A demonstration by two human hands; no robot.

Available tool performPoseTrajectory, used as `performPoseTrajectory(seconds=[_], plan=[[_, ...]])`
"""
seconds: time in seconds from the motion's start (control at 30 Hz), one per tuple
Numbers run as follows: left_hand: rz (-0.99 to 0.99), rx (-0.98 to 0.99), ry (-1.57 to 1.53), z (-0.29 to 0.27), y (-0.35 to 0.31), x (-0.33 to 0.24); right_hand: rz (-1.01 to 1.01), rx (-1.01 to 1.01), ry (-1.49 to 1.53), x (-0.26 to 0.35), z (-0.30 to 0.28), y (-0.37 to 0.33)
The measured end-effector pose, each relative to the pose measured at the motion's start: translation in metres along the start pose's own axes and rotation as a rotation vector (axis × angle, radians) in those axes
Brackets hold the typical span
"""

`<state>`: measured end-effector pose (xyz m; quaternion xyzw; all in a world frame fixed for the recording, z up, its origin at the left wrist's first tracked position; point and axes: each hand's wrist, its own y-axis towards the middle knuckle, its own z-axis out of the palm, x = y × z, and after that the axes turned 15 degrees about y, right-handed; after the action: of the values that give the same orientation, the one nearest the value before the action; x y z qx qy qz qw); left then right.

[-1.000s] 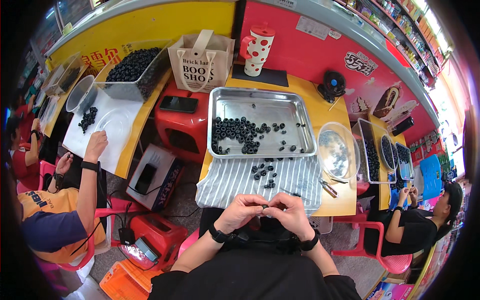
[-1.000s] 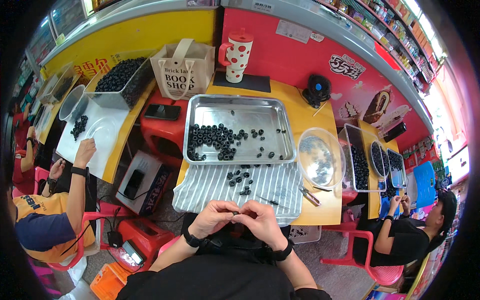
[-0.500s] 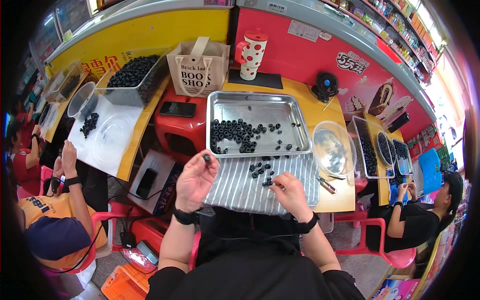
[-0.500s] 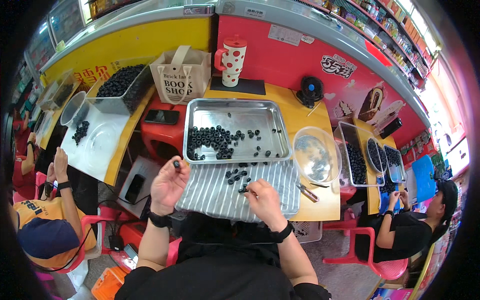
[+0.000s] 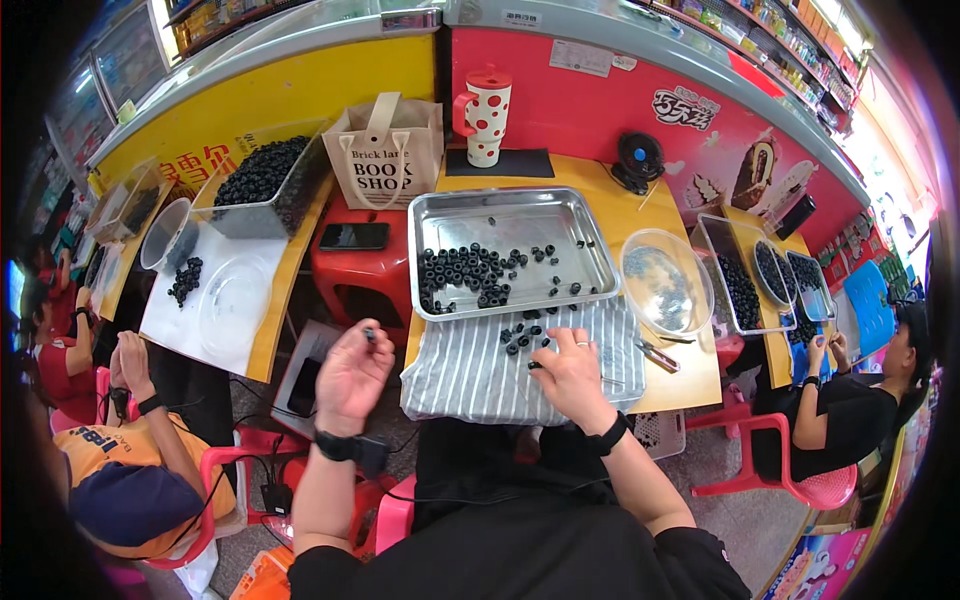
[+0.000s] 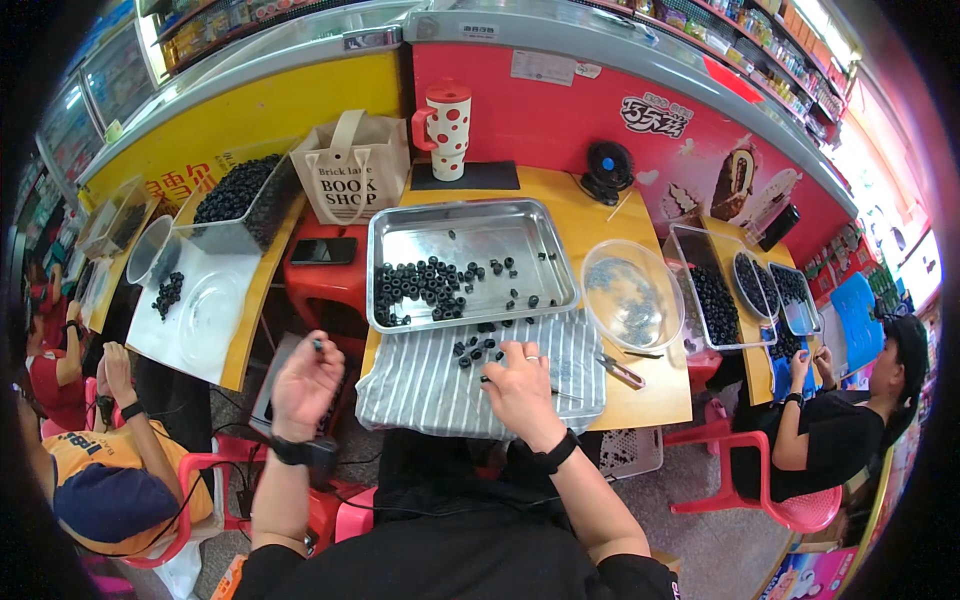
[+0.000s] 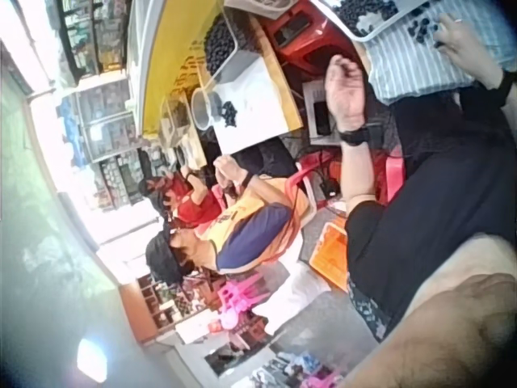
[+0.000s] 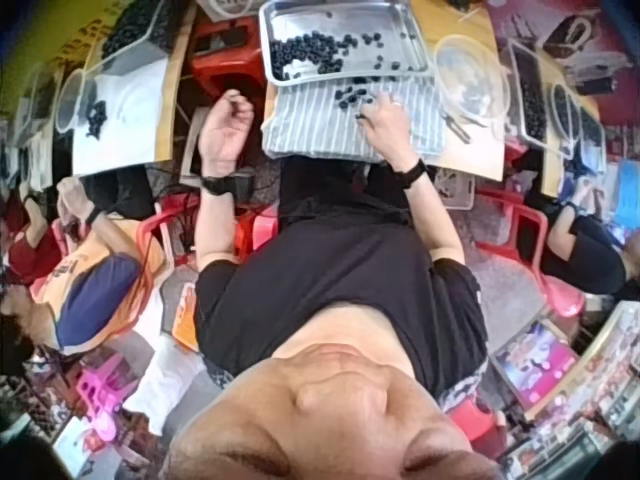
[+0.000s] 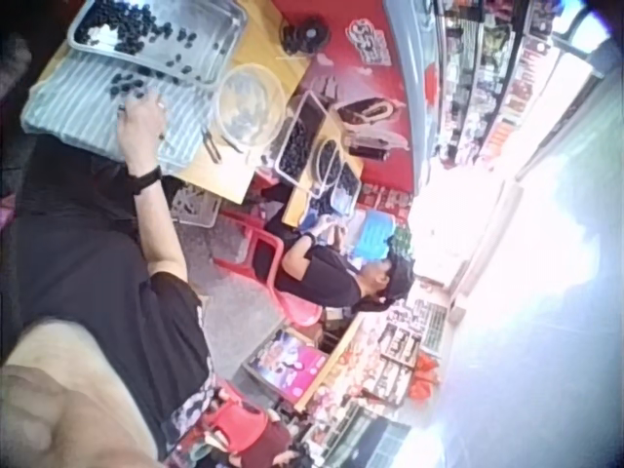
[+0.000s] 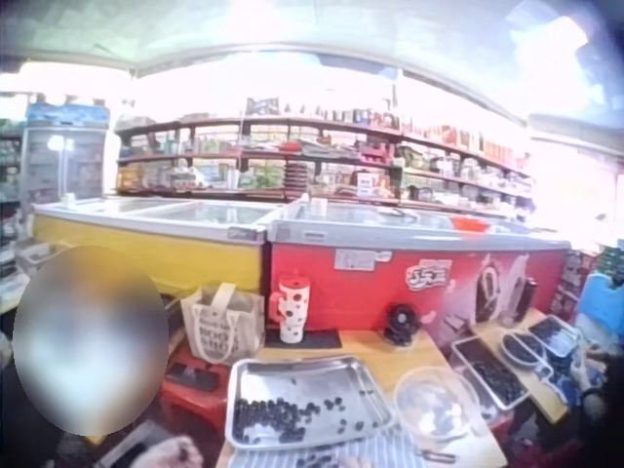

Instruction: Sorting and inspecting small black rubber or plastic components using tweezers in a manufacturing setting.

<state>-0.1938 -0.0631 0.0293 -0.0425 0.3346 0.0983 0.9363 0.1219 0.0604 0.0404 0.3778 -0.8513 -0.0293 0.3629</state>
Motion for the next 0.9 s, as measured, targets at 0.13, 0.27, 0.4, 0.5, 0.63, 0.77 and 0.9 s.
performPoseTrajectory(seconds=[0.13,0.27,0.4,0.5,0.63,0.77,0.9], plan=[[-0.136,0.005,0.037,0.02,-0.002,0.065,-0.038,0.02,-0.114,-0.005,0.011,0.001],[-0.257,0.099,0.025,0.042,-0.003,0.108,-0.104,-0.034,-0.063,0.003,0.004,0.0],[-0.335,0.124,-0.082,0.053,0.002,0.147,-0.104,-0.23,0.201,-0.001,-0.005,-0.01],[-0.356,0.133,-0.061,0.063,0.002,0.16,0.128,-0.258,0.607,-0.013,-0.007,-0.03],[-0.376,0.154,-0.024,0.073,0.005,0.169,0.331,-0.233,0.888,-0.02,-0.002,-0.051],[-0.376,0.166,-0.004,0.075,0.006,0.174,0.244,-0.226,0.782,-0.017,-0.002,-0.051],[-0.361,0.171,0.013,0.074,0.004,0.174,0.211,-0.193,0.765,-0.017,-0.003,-0.051]])
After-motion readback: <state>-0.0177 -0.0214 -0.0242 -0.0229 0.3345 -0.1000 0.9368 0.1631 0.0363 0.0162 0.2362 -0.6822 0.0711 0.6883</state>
